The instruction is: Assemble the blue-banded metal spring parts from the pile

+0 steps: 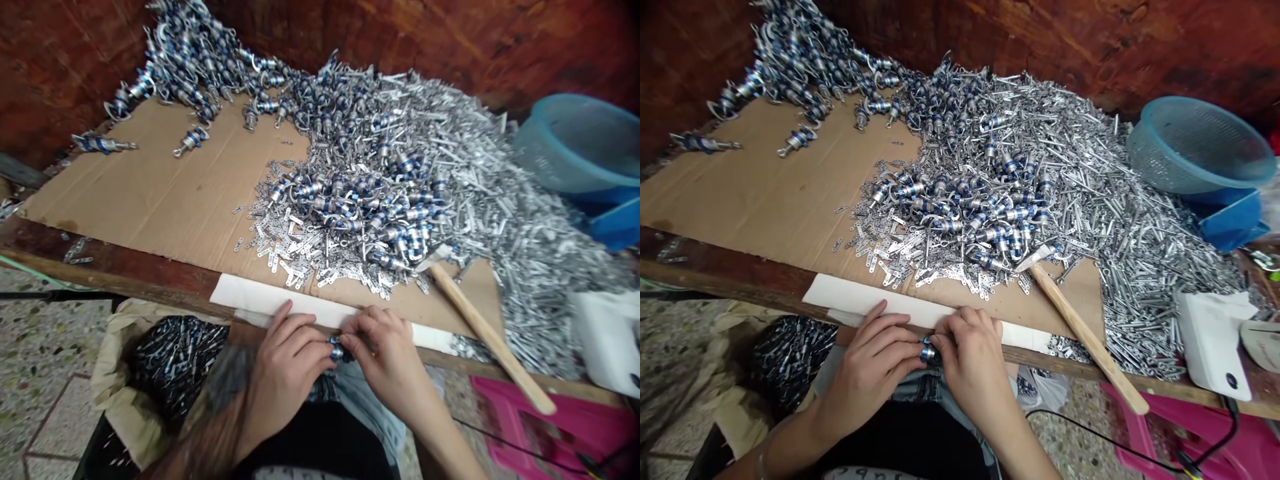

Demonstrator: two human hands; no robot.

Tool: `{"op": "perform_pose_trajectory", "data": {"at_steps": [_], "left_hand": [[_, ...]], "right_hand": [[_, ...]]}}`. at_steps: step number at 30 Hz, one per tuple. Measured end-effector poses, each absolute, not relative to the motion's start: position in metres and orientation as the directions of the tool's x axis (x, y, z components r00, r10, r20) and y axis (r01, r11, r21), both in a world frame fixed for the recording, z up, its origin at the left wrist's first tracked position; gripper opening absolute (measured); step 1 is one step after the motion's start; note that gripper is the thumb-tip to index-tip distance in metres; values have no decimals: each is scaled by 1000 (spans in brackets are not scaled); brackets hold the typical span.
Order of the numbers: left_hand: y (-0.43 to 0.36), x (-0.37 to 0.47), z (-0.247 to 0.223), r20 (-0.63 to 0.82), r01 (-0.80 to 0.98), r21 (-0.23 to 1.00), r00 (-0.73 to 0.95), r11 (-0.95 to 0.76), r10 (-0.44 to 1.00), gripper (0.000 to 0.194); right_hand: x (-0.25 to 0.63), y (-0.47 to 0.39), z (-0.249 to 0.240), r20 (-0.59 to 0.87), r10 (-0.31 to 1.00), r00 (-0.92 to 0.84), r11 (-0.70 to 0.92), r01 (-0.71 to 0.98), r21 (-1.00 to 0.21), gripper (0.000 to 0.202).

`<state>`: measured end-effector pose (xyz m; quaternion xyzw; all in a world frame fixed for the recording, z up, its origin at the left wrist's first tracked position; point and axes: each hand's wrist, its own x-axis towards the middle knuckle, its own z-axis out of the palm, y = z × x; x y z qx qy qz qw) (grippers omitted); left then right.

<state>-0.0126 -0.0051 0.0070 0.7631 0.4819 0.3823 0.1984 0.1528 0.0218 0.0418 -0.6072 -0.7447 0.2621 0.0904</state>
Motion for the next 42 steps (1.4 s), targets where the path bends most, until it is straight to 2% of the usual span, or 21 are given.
{"op": "perform_pose_trajectory", "data": {"at_steps": [5,8,10,12,13,14,15,17,19,23,26,29,31,35,39,40,42], "left_hand": [[-5,-13,8,394,575,673,254,-465,883,5],[-5,-12,7,404,586,657,258,-475,877,6],[-5,-12,6,405,583,659,257,-475,877,5],[-4,-12,6,397,569,677,251,-467,883,4],[-4,-13,6,394,563,684,250,-464,885,3],[-4,-13,6,392,562,686,249,-462,885,3],[-4,-13,6,395,563,684,248,-464,884,2],[-4,-13,6,404,568,675,249,-470,880,2],[-3,-13,6,407,571,671,249,-473,879,2],[-3,-13,7,412,575,666,249,-476,877,4],[-2,-14,8,394,598,652,259,-467,882,5],[-3,-14,8,386,600,642,283,-477,878,5],[-2,-14,8,391,589,651,280,-479,877,4],[-2,-13,8,400,588,656,259,-472,879,5],[-2,-13,7,421,587,646,258,-488,869,6],[-2,-13,7,427,585,648,251,-487,869,7],[-3,-13,7,428,584,654,238,-480,872,7]], "right_hand": [[145,22,40,-210,952,-222,88,857,-508,9],[147,24,39,-220,947,-233,54,793,-607,8],[163,29,37,-171,964,-204,28,716,-697,12],[192,39,31,-37,999,-33,-2,722,-692,18],[209,46,27,97,988,119,-33,782,-623,22],[227,53,23,222,948,228,-91,862,-498,28],[244,60,18,279,916,288,-178,915,-361,36],[267,71,12,271,928,255,-217,962,-164,42],[274,74,12,217,959,180,-161,982,-102,41],[244,45,31,199,976,92,-44,972,-232,36],[215,6,50,-14,992,-125,108,901,-420,27],[199,-24,58,96,984,-152,180,830,-529,26],[195,-32,58,100,980,-173,200,829,-522,26],[193,-28,57,-158,933,-325,238,881,-408,19],[188,-26,61,-38,949,-314,251,822,-512,25],[186,-28,61,-37,951,-308,245,819,-518,25],[186,-30,58,-122,942,-314,221,850,-478,23]]}}
